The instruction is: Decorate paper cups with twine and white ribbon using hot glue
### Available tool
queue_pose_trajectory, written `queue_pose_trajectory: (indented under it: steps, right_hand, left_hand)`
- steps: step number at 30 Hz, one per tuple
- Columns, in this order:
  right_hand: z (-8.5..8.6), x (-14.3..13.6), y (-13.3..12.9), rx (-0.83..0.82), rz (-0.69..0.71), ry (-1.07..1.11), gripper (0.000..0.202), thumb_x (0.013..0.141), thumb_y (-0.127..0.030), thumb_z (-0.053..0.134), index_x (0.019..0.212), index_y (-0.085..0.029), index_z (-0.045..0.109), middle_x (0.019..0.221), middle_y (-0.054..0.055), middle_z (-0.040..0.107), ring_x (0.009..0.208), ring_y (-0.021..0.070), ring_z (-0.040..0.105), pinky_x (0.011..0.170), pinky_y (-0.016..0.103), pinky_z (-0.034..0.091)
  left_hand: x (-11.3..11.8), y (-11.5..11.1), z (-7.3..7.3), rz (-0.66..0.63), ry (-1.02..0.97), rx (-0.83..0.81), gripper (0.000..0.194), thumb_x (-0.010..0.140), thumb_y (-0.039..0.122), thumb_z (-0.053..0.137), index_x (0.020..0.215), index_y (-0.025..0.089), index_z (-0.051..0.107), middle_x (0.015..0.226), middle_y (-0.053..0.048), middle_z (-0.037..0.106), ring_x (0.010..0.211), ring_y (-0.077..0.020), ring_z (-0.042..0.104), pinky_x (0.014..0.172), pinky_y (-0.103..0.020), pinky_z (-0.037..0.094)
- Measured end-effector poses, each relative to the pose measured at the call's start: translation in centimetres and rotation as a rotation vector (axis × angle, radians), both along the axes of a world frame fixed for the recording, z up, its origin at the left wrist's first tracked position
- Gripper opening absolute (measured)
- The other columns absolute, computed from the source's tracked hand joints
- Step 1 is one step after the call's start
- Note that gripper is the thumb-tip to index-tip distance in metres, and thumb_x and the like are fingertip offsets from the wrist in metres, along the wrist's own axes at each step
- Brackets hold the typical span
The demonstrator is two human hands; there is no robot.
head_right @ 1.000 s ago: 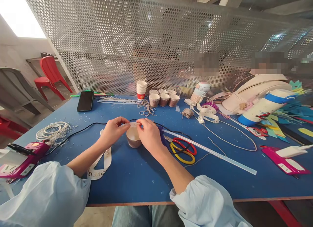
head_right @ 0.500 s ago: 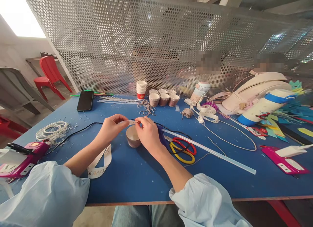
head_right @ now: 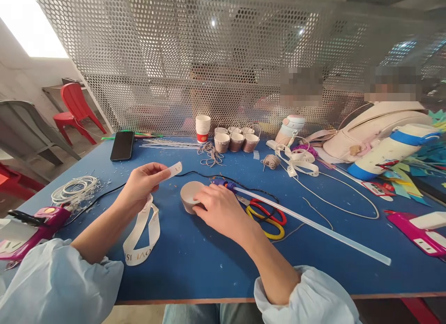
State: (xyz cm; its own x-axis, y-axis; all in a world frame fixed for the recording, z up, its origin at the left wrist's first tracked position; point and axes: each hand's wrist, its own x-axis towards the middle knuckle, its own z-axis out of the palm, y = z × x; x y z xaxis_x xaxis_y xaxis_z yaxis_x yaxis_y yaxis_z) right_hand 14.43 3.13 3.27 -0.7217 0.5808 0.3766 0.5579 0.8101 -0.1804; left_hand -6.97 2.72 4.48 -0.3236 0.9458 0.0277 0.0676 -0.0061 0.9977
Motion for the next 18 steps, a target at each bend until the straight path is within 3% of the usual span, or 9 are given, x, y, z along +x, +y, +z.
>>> queue_pose_trajectory:
  steps: [4, 9, 12, 14, 18]
  right_hand:
    - [-0.1, -0.7, -1.1, 0.152, 0.036, -0.065, 0.017, 0.090, -0.014, 0.060, 0.073, -0.016, 0.065, 0.072, 0.002, 0.064, 0.070, 0.0174, 0.058, 0.065, 0.032, 0.036]
    - [0.0, -1.1, -2.8, 0.128, 0.079, -0.006, 0.013, 0.088, -0.016, 0.062, 0.076, -0.016, 0.066, 0.071, 0.002, 0.064, 0.067, 0.0175, 0.057, 0.063, 0.033, 0.036]
    - [-0.1, -0.9, -2.4, 0.044, 0.070, 0.239, 0.008, 0.090, -0.021, 0.062, 0.089, -0.015, 0.067, 0.084, 0.006, 0.068, 0.076, 0.0188, 0.061, 0.070, 0.033, 0.044]
    - [-0.3, -0.8, -1.5, -0.035, -0.018, 0.444, 0.009, 0.091, -0.019, 0.058, 0.094, -0.016, 0.066, 0.090, 0.006, 0.069, 0.075, 0.0163, 0.061, 0.071, 0.030, 0.047]
    - [-0.6, -1.1, 0.7, -0.395, -0.240, 0.637, 0.017, 0.089, -0.027, 0.058, 0.101, -0.018, 0.067, 0.093, 0.005, 0.072, 0.063, 0.0128, 0.057, 0.063, 0.027, 0.049]
  left_hand:
    - [-0.1, -0.5, -0.2, -0.047, -0.047, -0.039, 0.029, 0.060, 0.039, 0.077, 0.070, 0.015, 0.064, 0.060, 0.004, 0.051, 0.050, -0.0055, 0.034, 0.043, -0.019, 0.023]
    - [0.6, -1.4, 0.1, -0.100, -0.069, -0.096, 0.028, 0.061, 0.037, 0.078, 0.070, 0.015, 0.063, 0.060, 0.005, 0.049, 0.050, -0.0041, 0.032, 0.043, -0.017, 0.022]
    - [0.8, -1.6, 0.4, -0.125, -0.085, -0.125, 0.029, 0.060, 0.037, 0.079, 0.070, 0.014, 0.063, 0.059, 0.005, 0.049, 0.049, -0.0034, 0.031, 0.043, -0.017, 0.021]
    - [0.8, -1.7, 0.4, -0.145, -0.098, -0.155, 0.030, 0.060, 0.037, 0.080, 0.069, 0.014, 0.063, 0.058, 0.005, 0.048, 0.047, -0.0031, 0.031, 0.042, -0.017, 0.020]
    - [0.8, -1.9, 0.3, -0.218, -0.114, -0.205, 0.031, 0.059, 0.037, 0.081, 0.067, 0.014, 0.062, 0.057, 0.006, 0.047, 0.045, -0.0022, 0.029, 0.041, -0.018, 0.018]
